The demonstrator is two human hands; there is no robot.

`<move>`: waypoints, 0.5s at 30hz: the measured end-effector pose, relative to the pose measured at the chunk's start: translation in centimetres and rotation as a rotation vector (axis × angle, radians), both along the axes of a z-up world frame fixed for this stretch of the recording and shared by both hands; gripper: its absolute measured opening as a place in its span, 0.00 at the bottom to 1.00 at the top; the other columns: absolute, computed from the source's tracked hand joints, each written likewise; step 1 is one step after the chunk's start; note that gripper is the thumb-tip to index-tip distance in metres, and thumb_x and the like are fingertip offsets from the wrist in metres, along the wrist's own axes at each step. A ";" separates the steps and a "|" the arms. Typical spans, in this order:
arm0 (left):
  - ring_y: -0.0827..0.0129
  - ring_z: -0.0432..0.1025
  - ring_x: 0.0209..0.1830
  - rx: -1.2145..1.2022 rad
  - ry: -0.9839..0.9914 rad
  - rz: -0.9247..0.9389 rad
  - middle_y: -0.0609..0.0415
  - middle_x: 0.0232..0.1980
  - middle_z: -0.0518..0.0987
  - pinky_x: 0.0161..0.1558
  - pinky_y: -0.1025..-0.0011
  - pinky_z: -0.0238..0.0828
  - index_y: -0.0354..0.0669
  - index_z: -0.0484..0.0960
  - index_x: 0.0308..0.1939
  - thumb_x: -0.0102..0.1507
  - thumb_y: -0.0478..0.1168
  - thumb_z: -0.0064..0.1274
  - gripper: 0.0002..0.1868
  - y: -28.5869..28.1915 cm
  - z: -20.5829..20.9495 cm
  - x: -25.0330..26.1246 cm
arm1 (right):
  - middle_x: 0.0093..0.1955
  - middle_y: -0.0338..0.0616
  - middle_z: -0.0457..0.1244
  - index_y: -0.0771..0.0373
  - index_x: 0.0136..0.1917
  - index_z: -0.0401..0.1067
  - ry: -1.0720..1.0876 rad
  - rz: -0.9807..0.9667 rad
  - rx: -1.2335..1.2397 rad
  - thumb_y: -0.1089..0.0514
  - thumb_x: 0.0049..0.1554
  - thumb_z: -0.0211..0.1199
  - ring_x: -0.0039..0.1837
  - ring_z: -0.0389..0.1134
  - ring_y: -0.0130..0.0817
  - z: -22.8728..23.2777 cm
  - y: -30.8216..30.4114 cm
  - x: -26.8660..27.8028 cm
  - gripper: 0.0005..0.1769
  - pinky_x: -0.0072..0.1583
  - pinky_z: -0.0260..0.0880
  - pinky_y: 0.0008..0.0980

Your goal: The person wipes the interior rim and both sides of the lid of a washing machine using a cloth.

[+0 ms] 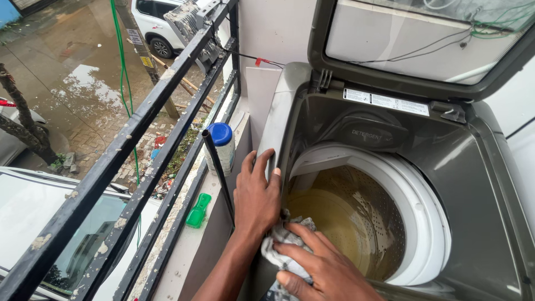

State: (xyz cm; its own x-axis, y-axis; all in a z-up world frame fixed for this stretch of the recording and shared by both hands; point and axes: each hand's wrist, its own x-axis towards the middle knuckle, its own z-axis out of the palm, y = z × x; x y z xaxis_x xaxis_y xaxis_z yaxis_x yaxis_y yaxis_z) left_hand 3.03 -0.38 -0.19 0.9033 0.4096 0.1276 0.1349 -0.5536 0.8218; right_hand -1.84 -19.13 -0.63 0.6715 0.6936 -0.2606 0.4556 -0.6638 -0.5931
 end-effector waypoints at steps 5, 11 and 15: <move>0.44 0.61 0.73 0.008 -0.054 -0.004 0.43 0.77 0.62 0.68 0.51 0.57 0.55 0.72 0.69 0.67 0.47 0.48 0.25 0.1 -1.1 0.1 | 0.82 0.46 0.51 0.48 0.69 0.76 0.083 -0.083 -0.069 0.26 0.61 0.46 0.82 0.49 0.49 1.3 -3.0 -0.9 0.38 0.72 0.54 0.62; 0.41 0.59 0.72 0.079 -0.047 -0.053 0.38 0.78 0.57 0.67 0.52 0.57 0.51 0.67 0.71 0.64 0.47 0.53 0.31 0.3 -1.2 -0.2 | 0.79 0.41 0.55 0.54 0.58 0.82 0.178 -0.279 -0.054 0.29 0.59 0.54 0.77 0.58 0.42 0.9 -9.0 -1.2 0.33 0.67 0.72 0.51; 0.41 0.59 0.73 0.177 -0.033 -0.077 0.37 0.78 0.56 0.67 0.51 0.59 0.49 0.65 0.73 0.64 0.47 0.53 0.33 0.2 -0.9 -1.0 | 0.70 0.37 0.62 0.56 0.52 0.83 0.165 -0.431 -0.044 0.30 0.55 0.55 0.69 0.66 0.39 -0.5 -15.5 -1.1 0.32 0.69 0.72 0.45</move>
State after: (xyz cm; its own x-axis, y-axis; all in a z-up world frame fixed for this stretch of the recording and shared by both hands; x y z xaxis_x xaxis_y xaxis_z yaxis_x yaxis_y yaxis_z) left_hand 1.98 -0.14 -1.12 0.9254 0.3078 0.2213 0.0611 -0.6972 0.7142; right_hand -2.98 -34.59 -1.16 0.8430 0.3465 -0.4114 0.0346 -0.7982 -0.6014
